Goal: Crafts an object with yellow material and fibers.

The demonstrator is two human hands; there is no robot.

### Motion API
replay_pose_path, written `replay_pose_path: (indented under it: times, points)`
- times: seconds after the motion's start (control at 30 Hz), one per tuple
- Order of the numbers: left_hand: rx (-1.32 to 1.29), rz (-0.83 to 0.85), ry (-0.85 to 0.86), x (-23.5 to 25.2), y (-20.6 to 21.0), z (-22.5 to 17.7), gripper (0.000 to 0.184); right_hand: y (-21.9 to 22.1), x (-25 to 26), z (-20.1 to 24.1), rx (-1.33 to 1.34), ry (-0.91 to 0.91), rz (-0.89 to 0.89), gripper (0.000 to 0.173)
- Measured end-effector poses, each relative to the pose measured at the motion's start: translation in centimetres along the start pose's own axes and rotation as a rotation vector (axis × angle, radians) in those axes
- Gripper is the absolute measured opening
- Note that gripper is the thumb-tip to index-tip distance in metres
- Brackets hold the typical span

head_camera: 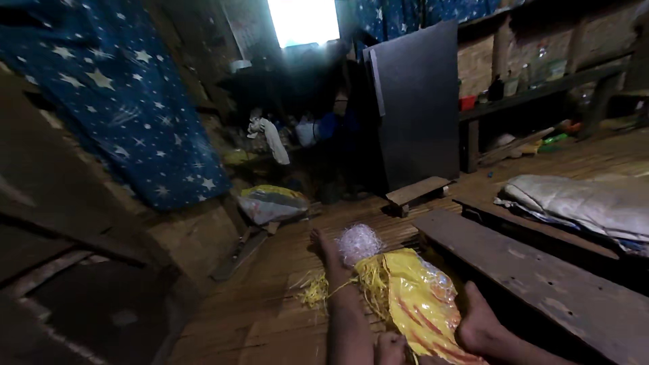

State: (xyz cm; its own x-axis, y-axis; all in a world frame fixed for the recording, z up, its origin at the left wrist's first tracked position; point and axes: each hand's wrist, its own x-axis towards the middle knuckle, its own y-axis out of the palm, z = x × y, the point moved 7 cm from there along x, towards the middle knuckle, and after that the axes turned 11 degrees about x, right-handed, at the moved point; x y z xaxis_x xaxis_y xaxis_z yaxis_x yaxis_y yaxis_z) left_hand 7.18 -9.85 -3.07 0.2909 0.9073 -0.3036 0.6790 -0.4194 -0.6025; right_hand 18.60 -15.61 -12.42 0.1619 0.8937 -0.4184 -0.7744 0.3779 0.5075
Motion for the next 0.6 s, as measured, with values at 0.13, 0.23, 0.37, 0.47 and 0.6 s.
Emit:
replay_pose_path:
  times: [0.13,0.23,0.37,0.47,0.6]
  points:
    - [-0.001,0.038,-0.211,-1.2,1.1,-0.4,0.030,-0.4,1.1,-3.0,-0.049,0.118,0.017,0.036]
    - [-0.303,0.211,0.324,9.6,5.8,9.9,0.026,-0.5,0.7,-2.6,-0.038,0.124,-0.055,0.033]
    - [-0.229,0.149,-0.045,10.7,7.2,12.0,0.021,-1.8,2.9,-4.8,-0.001,0.108,0.024,0.033]
    - [-0.274,0.154,-0.031,10.4,6.8,11.6,0.020,-1.6,3.1,-4.9,0.015,0.115,0.023,0.033]
    - [-0.320,0.161,-0.029,10.4,6.4,11.6,0.021,-1.3,3.1,-5.0,0.040,0.119,0.025,0.033]
